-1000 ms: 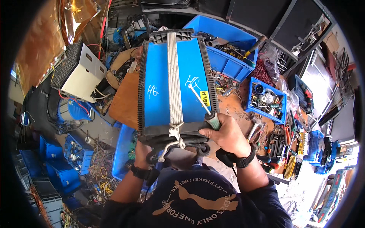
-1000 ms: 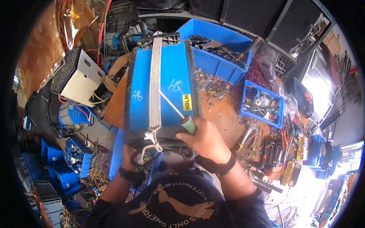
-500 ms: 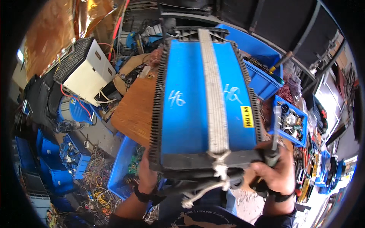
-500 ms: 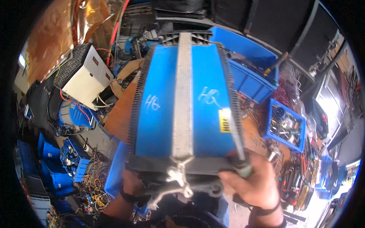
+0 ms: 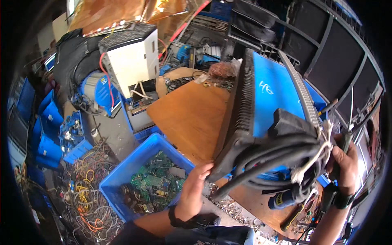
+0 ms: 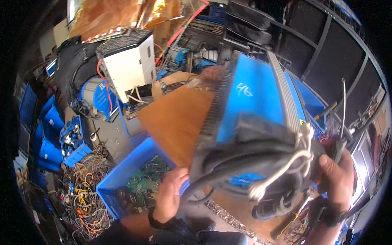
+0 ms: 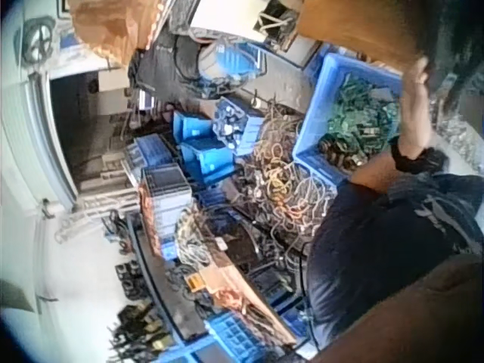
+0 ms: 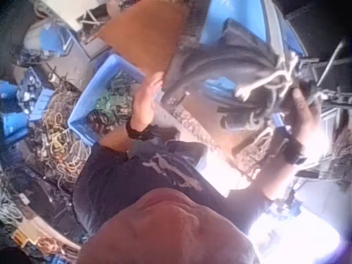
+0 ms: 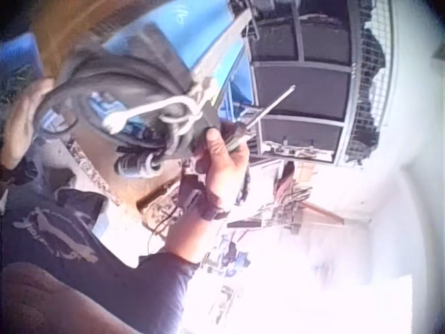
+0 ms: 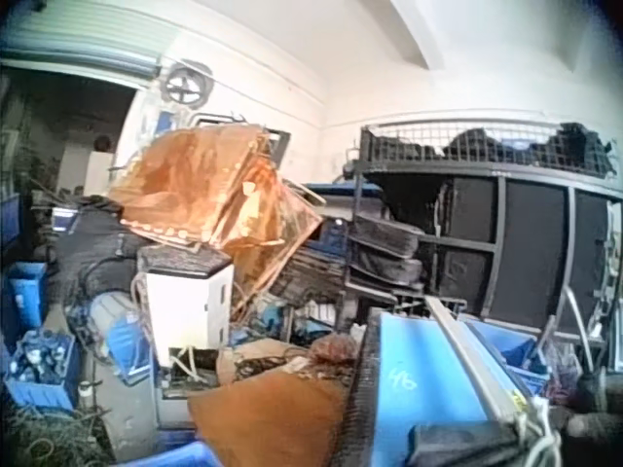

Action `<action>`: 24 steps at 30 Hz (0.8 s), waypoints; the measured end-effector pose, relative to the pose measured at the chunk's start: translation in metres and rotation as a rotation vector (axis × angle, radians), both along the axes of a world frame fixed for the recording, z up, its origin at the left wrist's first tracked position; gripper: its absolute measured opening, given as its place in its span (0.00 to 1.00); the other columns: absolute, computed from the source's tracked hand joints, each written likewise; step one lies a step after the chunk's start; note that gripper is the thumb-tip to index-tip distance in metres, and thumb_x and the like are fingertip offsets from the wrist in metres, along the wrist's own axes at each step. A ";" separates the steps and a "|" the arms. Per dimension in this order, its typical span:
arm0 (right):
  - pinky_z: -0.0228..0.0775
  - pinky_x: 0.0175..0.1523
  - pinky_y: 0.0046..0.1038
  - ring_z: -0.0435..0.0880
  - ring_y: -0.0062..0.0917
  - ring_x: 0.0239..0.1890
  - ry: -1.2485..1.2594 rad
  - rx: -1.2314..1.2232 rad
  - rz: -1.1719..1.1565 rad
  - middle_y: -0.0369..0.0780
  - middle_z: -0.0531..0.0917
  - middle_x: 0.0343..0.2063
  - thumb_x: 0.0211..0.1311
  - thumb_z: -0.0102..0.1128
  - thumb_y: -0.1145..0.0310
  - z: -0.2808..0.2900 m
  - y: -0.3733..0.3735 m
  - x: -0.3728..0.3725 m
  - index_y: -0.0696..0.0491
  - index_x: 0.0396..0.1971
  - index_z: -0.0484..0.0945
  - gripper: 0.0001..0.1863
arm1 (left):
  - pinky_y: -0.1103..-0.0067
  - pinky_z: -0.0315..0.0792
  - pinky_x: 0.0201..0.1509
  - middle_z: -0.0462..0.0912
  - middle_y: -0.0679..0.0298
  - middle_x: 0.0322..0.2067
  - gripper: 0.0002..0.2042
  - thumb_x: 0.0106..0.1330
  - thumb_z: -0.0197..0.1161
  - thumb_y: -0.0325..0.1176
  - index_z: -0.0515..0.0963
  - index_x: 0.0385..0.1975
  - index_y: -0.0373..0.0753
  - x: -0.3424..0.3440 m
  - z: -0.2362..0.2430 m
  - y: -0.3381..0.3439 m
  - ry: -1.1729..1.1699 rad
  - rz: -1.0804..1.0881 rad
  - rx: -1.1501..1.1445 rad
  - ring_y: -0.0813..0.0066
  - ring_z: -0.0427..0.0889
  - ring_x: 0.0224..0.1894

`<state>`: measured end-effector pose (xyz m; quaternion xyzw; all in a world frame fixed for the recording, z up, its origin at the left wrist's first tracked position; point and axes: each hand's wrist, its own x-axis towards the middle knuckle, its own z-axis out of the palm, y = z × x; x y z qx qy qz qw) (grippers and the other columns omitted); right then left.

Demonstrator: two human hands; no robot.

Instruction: The person uses a screwdriver to remove screws from a blue electronic device labeled 'HOLM' on a cluttered workbench. They rotate the device to access different sides and eventually remove a black cable assembly from the unit.

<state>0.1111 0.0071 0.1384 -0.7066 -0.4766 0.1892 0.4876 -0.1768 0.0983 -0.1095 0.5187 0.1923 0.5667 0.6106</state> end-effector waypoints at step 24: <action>0.66 0.32 0.20 0.74 0.17 0.28 0.229 -0.131 0.124 0.33 0.75 0.29 0.46 0.60 0.77 -0.094 -0.149 -0.149 0.57 0.51 0.71 0.27 | 0.78 0.76 0.46 0.81 0.60 0.39 0.10 0.63 0.64 0.29 0.78 0.43 0.34 -0.028 0.029 -0.112 0.164 -0.368 0.127 0.73 0.82 0.42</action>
